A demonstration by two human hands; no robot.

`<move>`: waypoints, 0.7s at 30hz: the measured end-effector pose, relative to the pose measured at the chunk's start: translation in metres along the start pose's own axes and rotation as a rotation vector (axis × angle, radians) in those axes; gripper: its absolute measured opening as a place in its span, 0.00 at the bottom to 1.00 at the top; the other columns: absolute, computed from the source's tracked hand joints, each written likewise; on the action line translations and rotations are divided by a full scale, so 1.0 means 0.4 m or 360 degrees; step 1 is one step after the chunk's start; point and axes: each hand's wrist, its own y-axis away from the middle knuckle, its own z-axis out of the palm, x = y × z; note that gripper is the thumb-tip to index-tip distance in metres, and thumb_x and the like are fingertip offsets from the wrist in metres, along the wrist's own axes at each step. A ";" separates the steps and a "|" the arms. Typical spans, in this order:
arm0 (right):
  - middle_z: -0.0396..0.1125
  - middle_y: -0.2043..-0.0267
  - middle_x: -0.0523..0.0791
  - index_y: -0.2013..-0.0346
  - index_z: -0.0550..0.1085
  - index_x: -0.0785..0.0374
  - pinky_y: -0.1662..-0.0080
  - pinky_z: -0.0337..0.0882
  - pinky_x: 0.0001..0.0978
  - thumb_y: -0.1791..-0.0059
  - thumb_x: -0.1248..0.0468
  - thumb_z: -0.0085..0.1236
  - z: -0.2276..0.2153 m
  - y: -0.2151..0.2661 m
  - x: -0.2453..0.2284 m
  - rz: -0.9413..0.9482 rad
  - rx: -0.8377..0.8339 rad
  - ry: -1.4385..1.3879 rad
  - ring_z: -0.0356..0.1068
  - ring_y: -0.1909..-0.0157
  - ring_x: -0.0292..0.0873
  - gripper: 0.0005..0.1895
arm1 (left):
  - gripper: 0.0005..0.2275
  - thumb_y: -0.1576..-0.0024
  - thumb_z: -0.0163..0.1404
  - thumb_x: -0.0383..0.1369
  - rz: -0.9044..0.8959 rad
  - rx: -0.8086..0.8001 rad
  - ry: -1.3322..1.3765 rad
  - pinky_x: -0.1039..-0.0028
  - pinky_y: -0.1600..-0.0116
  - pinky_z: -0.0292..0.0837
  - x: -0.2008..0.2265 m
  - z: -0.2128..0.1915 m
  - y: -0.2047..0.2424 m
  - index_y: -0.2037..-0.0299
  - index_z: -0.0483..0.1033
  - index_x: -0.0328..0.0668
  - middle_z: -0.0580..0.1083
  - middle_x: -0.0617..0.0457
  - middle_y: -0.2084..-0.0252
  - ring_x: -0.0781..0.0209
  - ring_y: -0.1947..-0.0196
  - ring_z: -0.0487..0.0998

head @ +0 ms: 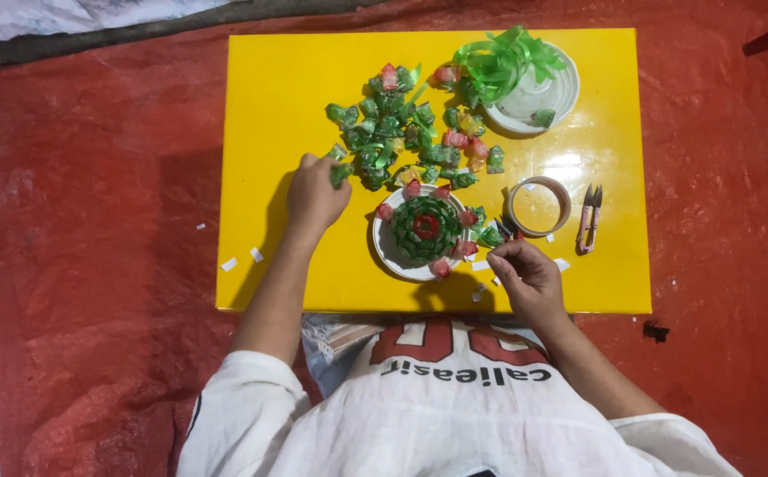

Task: The person assembles a decorative arrangement using candies wrapped in green and pink paper, securing them onto a base with adhesive tape and using a small utility knife to cut pieces of tape.

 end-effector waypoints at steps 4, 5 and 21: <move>0.70 0.69 0.55 0.58 0.80 0.68 0.61 0.75 0.40 0.47 0.68 0.58 -0.006 0.002 0.004 0.0032 0.0016 0.0019 0.72 0.66 0.50 0.06 | 0.13 0.46 0.59 0.30 -0.0007 0.0278 0.0353 0.55 0.53 0.77 0.002 -0.007 0.040 0.52 0.76 0.35 0.72 0.43 0.57 0.42 0.56 0.79; 0.70 0.69 0.54 0.59 0.80 0.68 0.61 0.75 0.38 0.47 0.68 0.58 -0.002 0.000 0.005 0.0020 -0.0006 0.0000 0.72 0.67 0.49 0.06 | 0.13 0.45 0.62 0.33 0.0018 0.0356 0.0554 0.58 0.54 0.77 0.016 -0.008 0.055 0.54 0.76 0.37 0.74 0.45 0.59 0.45 0.57 0.80; 0.72 0.65 0.53 0.57 0.81 0.71 0.62 0.79 0.35 0.51 0.69 0.63 0.113 -0.079 -0.256 -0.0408 -0.0201 -0.0316 0.75 0.65 0.43 0.09 | 0.12 0.48 0.67 0.33 0.0490 0.0184 0.1276 0.75 0.70 0.77 0.307 -0.001 0.315 0.63 0.75 0.41 0.74 0.51 0.74 0.61 0.75 0.78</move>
